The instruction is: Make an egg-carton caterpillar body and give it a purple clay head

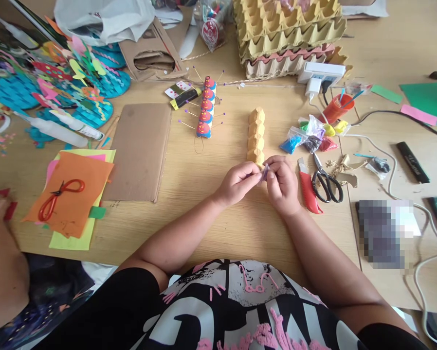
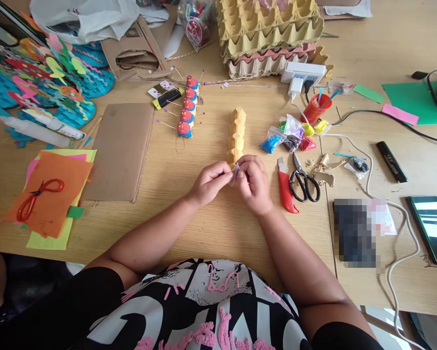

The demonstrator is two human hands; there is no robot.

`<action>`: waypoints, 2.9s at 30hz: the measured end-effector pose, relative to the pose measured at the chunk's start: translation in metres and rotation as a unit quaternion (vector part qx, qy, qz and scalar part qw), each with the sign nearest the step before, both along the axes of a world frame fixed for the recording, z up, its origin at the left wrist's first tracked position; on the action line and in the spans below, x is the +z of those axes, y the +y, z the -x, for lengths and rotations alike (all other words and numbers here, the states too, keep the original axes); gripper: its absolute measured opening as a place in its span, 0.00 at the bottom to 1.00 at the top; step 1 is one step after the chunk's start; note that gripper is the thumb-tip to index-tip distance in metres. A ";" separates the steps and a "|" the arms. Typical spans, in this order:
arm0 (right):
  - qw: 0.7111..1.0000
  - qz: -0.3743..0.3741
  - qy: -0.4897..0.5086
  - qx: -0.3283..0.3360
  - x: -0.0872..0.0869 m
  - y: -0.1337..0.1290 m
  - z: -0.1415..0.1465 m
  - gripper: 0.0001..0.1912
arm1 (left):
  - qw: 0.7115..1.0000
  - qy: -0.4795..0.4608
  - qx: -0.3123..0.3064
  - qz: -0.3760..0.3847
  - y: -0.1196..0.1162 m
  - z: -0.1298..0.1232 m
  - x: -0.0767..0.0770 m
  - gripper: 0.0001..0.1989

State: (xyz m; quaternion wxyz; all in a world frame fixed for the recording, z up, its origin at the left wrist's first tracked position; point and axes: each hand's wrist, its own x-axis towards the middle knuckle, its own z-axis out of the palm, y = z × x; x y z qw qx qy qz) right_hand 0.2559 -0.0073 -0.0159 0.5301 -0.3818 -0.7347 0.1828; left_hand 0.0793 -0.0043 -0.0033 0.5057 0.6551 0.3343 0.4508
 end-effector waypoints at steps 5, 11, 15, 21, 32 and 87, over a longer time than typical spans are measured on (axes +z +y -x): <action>0.998 -0.032 -0.033 -0.031 0.001 -0.003 -0.001 0.07 | 0.989 0.108 0.050 -0.092 -0.002 -0.001 -0.001 0.16; 0.992 -0.094 -0.078 -0.044 0.001 -0.008 0.002 0.07 | 0.953 0.182 0.105 -0.218 -0.005 -0.003 -0.005 0.13; 0.991 -0.087 -0.069 -0.069 -0.004 -0.010 0.003 0.05 | 0.956 0.172 0.135 -0.195 -0.007 -0.005 -0.006 0.16; 0.986 -0.117 -0.110 -0.048 0.000 -0.014 0.003 0.08 | 0.971 0.110 0.160 -0.143 -0.004 -0.003 0.001 0.21; 0.994 -0.057 -0.096 -0.017 -0.004 0.000 -0.003 0.28 | 0.988 -0.096 0.041 0.110 0.007 0.003 -0.002 0.23; 0.994 -0.039 -0.083 -0.063 -0.008 0.001 -0.005 0.17 | 0.969 -0.125 0.178 0.116 0.004 -0.007 -0.010 0.23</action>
